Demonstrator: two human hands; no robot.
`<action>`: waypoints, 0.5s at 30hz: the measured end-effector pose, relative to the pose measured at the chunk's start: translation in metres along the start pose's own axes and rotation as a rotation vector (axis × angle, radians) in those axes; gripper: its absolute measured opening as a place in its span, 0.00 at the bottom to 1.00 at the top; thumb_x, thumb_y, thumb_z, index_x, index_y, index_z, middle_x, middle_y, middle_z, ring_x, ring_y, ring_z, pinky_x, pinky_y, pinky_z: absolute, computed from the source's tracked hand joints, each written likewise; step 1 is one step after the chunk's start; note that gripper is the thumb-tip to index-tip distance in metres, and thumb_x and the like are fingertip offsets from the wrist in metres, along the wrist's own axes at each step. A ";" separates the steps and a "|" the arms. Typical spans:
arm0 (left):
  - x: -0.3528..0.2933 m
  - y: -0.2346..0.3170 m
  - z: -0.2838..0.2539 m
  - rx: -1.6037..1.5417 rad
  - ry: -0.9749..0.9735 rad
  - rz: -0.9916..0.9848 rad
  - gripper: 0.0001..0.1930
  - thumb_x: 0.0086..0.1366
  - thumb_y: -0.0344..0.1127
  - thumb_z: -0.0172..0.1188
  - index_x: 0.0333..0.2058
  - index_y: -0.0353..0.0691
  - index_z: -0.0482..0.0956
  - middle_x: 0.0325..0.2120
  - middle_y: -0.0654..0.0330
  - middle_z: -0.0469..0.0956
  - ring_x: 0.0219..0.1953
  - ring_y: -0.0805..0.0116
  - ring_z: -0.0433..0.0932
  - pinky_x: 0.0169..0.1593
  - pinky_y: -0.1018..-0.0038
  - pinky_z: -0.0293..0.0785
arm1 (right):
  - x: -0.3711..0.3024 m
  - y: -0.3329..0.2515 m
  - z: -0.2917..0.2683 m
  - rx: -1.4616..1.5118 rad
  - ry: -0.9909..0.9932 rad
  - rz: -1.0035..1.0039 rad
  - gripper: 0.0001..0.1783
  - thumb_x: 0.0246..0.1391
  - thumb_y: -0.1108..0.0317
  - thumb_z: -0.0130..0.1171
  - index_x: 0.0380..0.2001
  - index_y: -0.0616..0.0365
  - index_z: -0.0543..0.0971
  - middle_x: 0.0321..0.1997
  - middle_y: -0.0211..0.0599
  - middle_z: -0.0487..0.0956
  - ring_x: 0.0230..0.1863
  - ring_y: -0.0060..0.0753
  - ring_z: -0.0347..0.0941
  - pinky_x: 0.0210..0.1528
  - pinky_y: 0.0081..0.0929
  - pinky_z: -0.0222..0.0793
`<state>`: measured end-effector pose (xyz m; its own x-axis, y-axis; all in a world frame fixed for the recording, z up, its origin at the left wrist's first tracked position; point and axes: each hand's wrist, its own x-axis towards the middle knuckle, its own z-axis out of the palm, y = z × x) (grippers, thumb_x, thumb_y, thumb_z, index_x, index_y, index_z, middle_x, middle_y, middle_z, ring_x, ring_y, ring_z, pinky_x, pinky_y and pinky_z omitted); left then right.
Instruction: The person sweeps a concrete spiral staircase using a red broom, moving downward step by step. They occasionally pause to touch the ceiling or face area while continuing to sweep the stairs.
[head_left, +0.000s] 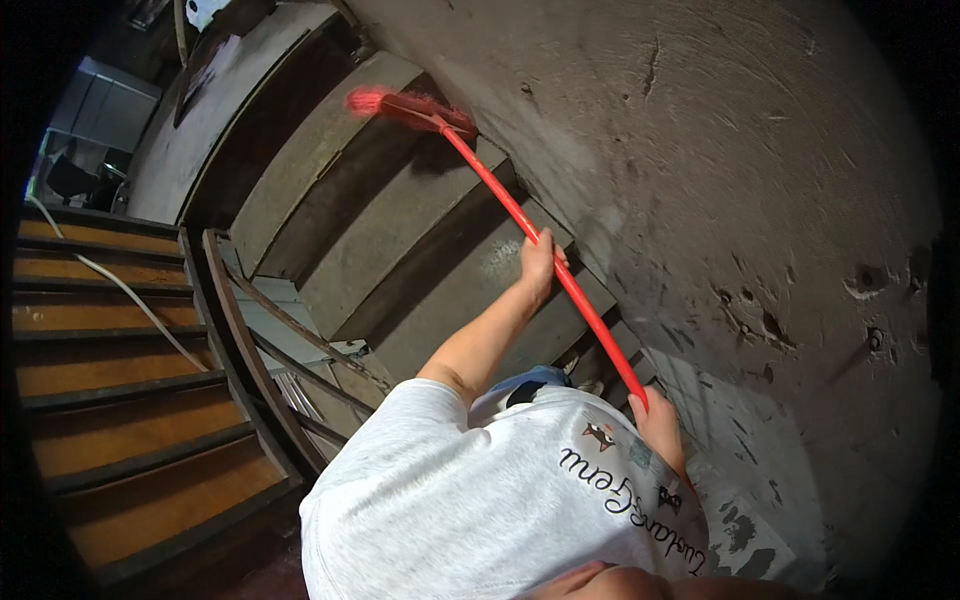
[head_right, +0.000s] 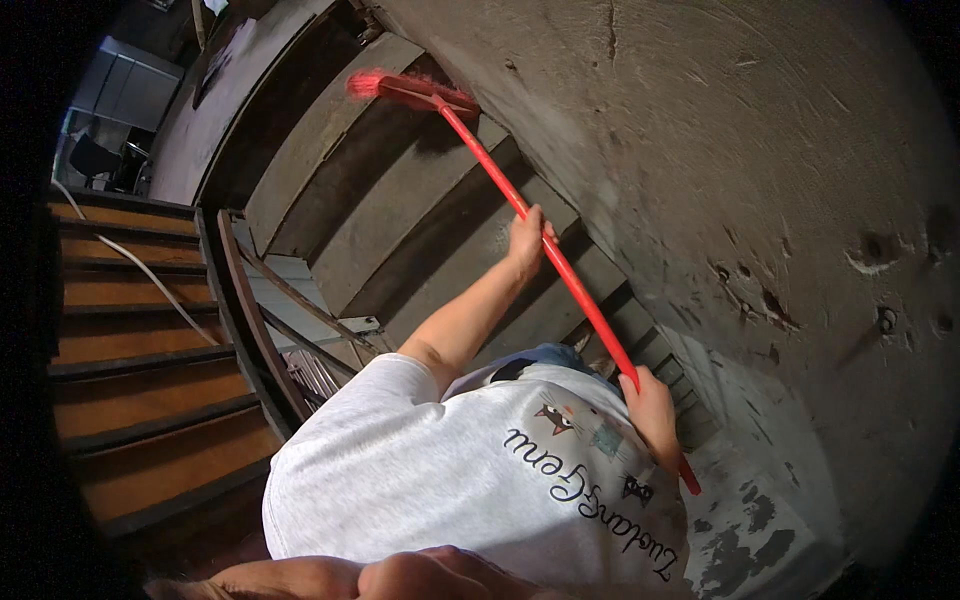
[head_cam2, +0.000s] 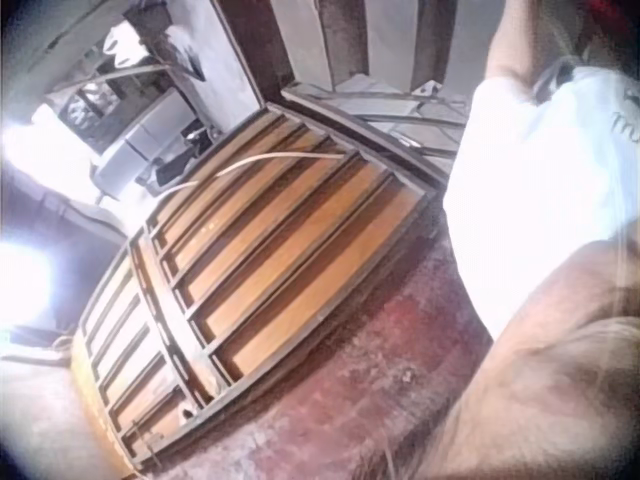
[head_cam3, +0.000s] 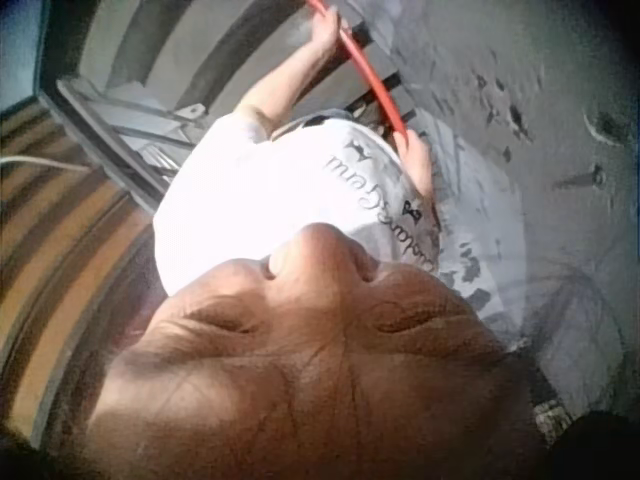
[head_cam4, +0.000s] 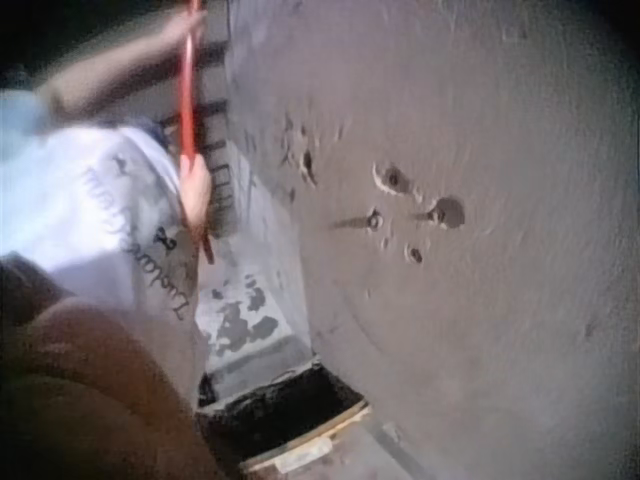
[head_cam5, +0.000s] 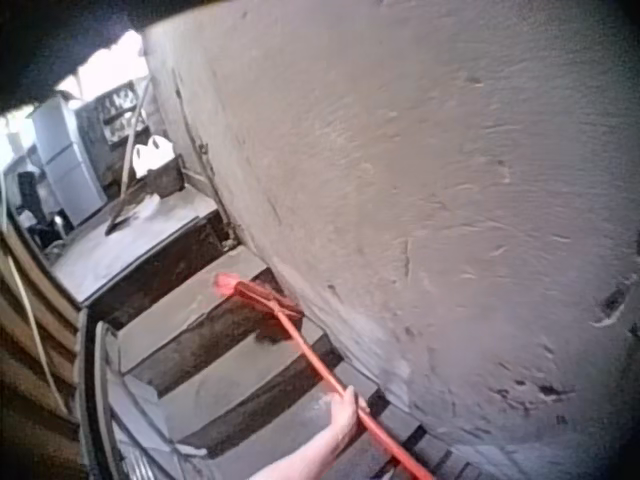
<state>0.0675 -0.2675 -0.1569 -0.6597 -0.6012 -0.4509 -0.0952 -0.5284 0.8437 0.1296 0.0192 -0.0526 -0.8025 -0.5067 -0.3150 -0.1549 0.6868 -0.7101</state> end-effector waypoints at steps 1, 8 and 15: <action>0.002 -0.007 0.005 0.041 -0.011 0.012 0.12 0.58 0.40 0.42 0.20 0.41 0.60 0.09 0.60 0.66 0.11 0.68 0.66 0.16 0.74 0.66 | -0.005 0.012 0.002 0.010 -0.035 0.083 0.14 0.47 0.60 0.48 0.23 0.63 0.68 0.19 0.50 0.68 0.22 0.51 0.65 0.24 0.33 0.59; -0.114 -0.066 0.043 -0.019 -0.676 -0.574 0.10 0.58 0.43 0.47 0.28 0.42 0.64 0.21 0.58 0.74 0.20 0.72 0.71 0.20 0.80 0.65 | -0.113 0.128 -0.007 -0.073 -0.183 0.459 0.14 0.47 0.60 0.49 0.22 0.63 0.68 0.17 0.45 0.68 0.19 0.40 0.64 0.24 0.30 0.59; -0.110 -0.019 0.026 -0.073 -0.722 -0.571 0.09 0.58 0.42 0.48 0.28 0.44 0.65 0.24 0.60 0.75 0.25 0.74 0.71 0.25 0.80 0.65 | -0.117 0.135 0.002 -0.117 -0.169 0.485 0.14 0.47 0.61 0.50 0.22 0.62 0.68 0.16 0.41 0.67 0.19 0.34 0.62 0.23 0.28 0.59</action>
<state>0.1223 -0.1760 -0.1154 -0.8344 0.2693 -0.4809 -0.5182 -0.6808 0.5178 0.2039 0.1705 -0.1132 -0.6957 -0.1863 -0.6938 0.1404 0.9119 -0.3857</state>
